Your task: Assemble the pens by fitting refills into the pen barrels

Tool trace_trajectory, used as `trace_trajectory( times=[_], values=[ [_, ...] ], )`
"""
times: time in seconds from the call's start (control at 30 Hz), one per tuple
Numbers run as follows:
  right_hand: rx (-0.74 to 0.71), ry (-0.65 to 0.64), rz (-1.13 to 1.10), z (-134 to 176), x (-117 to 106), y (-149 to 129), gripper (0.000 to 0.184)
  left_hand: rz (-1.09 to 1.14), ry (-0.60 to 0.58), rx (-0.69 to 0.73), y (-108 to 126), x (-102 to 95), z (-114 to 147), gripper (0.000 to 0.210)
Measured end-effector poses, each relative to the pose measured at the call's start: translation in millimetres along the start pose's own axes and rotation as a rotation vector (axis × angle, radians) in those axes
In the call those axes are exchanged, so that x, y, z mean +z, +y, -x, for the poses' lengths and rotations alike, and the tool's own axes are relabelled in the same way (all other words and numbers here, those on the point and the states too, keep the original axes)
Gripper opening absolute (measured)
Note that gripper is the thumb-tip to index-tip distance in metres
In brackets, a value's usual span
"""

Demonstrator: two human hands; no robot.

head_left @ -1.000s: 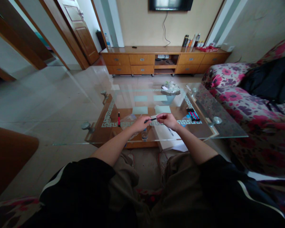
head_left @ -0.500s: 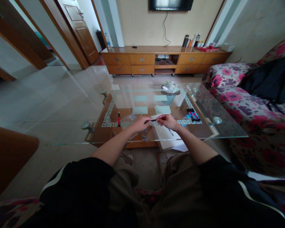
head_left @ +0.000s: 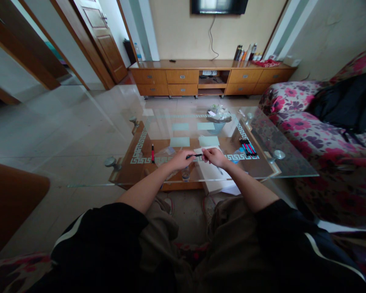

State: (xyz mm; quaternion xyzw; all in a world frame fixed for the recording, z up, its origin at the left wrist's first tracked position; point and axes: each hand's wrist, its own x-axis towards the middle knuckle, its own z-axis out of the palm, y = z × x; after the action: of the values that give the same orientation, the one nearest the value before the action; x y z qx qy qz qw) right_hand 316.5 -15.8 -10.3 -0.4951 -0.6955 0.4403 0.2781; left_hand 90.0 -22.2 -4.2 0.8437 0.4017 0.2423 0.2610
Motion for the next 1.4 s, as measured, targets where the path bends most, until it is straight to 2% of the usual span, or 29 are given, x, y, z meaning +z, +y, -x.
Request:
trace_trajectory(
  times=[0.17,0.23,0.37,0.47,0.67,0.83,1.03,1.4],
  values=[
    [0.051,0.039,-0.019,-0.3,1.2,-4.7,0.036,-0.009,-0.004,-0.014,-2.6,-0.1,-0.8,0.031],
    [0.05,0.047,0.019,0.1,0.5,-7.1,0.032,-0.009,-0.005,-0.019,-2.4,0.2,-1.0,0.032],
    [0.008,0.039,0.121,1.9,-1.2,-8.1,0.045,-0.006,0.011,-0.012,-2.0,1.2,-1.0,0.031],
    [-0.026,0.026,0.12,2.0,-1.7,-5.8,0.054,-0.002,0.015,0.0,-2.6,1.5,-0.9,0.03],
    [-0.021,0.066,0.193,0.4,-2.6,-5.7,0.036,-0.001,0.02,0.008,-4.2,2.0,-1.2,0.031],
    [-0.022,0.051,0.206,2.6,-2.7,-9.0,0.052,0.006,0.025,0.036,-5.1,3.1,-1.2,0.032],
    [-0.027,0.057,0.199,3.4,-2.9,-11.5,0.036,0.001,0.014,0.025,-3.6,2.5,-0.9,0.031],
    [-0.036,0.041,0.166,2.9,-1.9,-12.9,0.047,0.009,0.037,-0.004,-4.9,2.5,-3.3,0.024]
  ],
)
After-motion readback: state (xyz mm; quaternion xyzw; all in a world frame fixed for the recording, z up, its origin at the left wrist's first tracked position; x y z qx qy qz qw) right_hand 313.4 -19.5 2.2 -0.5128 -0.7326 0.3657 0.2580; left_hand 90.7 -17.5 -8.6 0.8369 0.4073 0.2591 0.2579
